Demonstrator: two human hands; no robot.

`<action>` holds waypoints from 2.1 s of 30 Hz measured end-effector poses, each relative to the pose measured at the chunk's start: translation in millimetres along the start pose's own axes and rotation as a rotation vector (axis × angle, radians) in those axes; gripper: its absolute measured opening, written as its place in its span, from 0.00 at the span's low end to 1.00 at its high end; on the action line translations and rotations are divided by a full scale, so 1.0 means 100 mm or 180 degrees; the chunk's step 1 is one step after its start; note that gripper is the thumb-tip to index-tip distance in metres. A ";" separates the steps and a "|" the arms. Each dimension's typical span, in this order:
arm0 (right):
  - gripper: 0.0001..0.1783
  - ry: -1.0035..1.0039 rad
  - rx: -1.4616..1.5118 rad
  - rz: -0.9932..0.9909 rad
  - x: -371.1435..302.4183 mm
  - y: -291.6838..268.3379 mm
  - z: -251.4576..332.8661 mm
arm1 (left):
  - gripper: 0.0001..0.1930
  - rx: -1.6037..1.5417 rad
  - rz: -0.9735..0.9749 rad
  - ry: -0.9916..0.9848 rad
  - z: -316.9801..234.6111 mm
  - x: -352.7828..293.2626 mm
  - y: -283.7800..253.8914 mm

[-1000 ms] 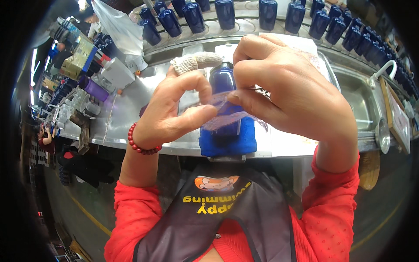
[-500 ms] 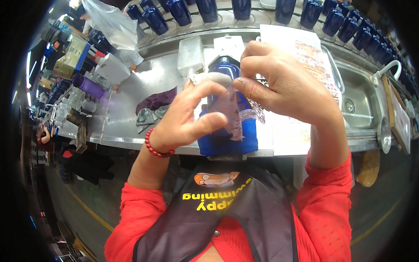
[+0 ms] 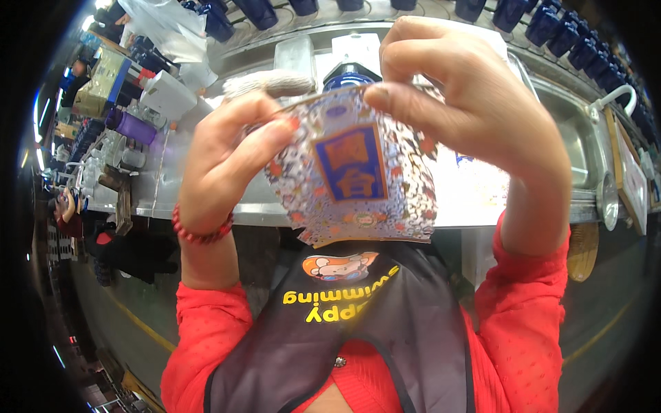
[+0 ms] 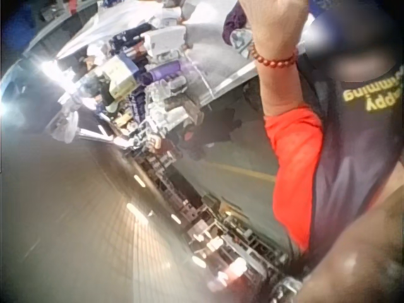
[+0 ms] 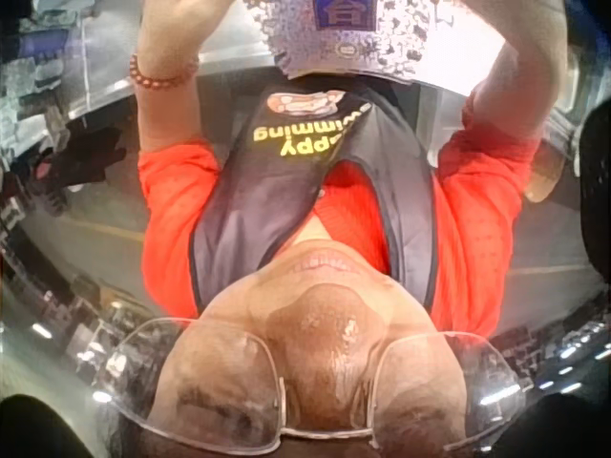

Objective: The person applies decorative stickers to a blue cylindrical container. They peel stickers from a sheet, position them on the container, and smooth them with a black card. The person repeats this process for multiple stickers, rotating the container as needed.

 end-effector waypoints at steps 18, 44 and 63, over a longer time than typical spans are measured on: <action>0.13 0.0790 -0.0017 -0.0333 0.21 0.82 -1.25 | 0.13 -0.0276 -0.0405 -0.0252 1.43 0.65 0.22; 0.38 0.0678 -0.0179 -0.0929 -0.44 1.27 -1.04 | 0.40 0.0884 -0.0615 0.0812 1.36 0.11 0.57; 0.60 0.0628 0.0367 -0.0368 -0.56 1.41 -1.09 | 0.47 0.0371 -0.0534 0.1231 1.46 0.03 0.66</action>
Point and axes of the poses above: each hand's wrist, its own x-axis towards the middle knuckle, its own y-axis out of the palm, z = x × y, the point moved 7 cm from there along x, towards the middle knuckle
